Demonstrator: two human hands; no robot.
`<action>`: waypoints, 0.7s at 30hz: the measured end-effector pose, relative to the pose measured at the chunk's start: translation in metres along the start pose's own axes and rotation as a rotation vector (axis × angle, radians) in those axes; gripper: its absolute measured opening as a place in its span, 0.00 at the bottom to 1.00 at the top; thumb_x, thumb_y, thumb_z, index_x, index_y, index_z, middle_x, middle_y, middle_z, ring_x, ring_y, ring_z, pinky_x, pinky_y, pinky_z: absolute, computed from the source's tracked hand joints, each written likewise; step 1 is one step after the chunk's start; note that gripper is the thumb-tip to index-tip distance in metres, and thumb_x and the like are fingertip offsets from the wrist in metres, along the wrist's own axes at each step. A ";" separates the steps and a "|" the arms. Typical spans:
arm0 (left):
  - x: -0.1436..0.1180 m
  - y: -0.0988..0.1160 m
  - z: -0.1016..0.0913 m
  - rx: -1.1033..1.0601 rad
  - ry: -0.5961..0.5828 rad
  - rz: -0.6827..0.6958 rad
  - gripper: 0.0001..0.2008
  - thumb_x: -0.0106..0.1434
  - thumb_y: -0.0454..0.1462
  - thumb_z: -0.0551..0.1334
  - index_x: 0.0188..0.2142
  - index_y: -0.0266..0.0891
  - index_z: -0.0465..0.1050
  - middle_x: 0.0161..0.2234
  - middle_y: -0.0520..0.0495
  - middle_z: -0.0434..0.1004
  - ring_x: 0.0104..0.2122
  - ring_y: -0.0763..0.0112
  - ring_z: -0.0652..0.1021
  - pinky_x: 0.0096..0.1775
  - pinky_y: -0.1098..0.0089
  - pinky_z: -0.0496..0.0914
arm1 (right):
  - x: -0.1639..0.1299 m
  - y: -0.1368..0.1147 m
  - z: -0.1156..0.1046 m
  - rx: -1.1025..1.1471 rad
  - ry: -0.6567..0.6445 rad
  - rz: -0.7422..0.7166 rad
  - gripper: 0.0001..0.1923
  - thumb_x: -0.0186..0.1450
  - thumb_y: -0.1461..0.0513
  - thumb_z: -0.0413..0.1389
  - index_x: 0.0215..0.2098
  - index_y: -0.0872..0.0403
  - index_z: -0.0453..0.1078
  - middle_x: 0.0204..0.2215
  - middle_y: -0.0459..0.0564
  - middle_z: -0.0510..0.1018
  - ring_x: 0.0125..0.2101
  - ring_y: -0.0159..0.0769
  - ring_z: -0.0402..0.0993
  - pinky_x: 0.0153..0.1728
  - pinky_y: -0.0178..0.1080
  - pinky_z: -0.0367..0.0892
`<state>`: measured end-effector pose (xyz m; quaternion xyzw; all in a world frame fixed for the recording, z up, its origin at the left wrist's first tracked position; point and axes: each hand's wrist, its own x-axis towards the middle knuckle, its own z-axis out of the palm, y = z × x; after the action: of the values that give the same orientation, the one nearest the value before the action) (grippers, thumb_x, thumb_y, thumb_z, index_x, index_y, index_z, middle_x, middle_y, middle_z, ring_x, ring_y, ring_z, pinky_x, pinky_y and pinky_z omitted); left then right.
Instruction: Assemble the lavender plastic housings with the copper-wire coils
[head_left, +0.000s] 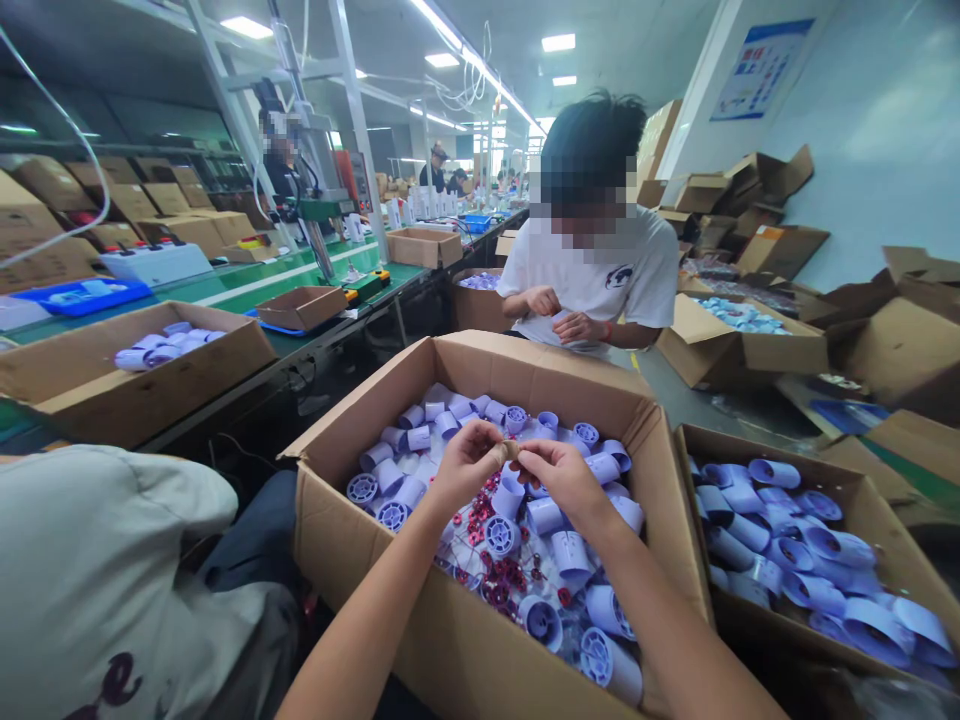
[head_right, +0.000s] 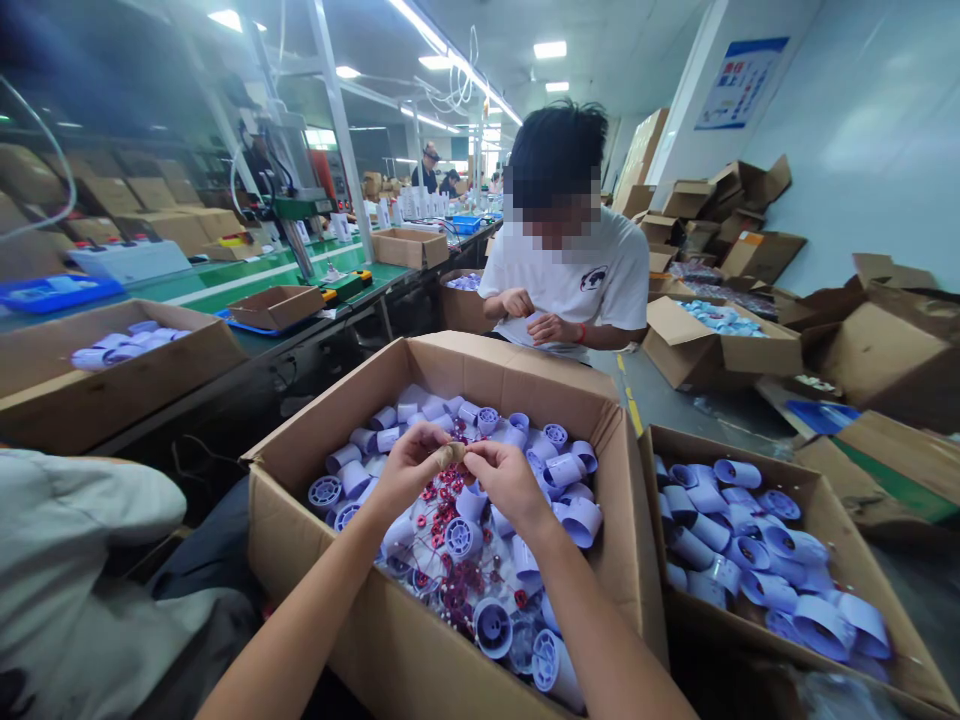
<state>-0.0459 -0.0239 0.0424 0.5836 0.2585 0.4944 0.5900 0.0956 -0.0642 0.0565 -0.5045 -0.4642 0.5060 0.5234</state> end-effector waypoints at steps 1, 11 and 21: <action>0.000 0.001 0.000 -0.013 -0.005 -0.013 0.12 0.52 0.39 0.68 0.30 0.38 0.67 0.26 0.54 0.70 0.26 0.77 0.72 0.30 0.75 0.67 | 0.000 -0.001 -0.001 -0.002 -0.014 -0.010 0.10 0.49 0.57 0.57 0.22 0.55 0.74 0.16 0.42 0.73 0.18 0.27 0.63 0.20 0.32 0.56; 0.001 0.000 -0.002 -0.107 -0.050 -0.108 0.17 0.49 0.43 0.70 0.30 0.39 0.65 0.26 0.54 0.70 0.24 0.77 0.71 0.28 0.75 0.66 | 0.000 0.004 -0.003 0.075 -0.068 -0.005 0.11 0.47 0.56 0.59 0.23 0.55 0.74 0.17 0.44 0.75 0.17 0.28 0.66 0.19 0.32 0.59; 0.004 -0.013 0.003 0.327 0.000 0.069 0.15 0.58 0.47 0.61 0.31 0.36 0.72 0.24 0.52 0.70 0.22 0.76 0.67 0.25 0.75 0.62 | 0.004 0.016 0.002 -0.208 0.291 -0.248 0.11 0.55 0.55 0.54 0.27 0.53 0.73 0.21 0.47 0.76 0.22 0.35 0.69 0.24 0.36 0.64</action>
<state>-0.0376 -0.0191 0.0317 0.6803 0.3154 0.4659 0.4697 0.0933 -0.0609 0.0408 -0.5625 -0.4922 0.3087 0.5882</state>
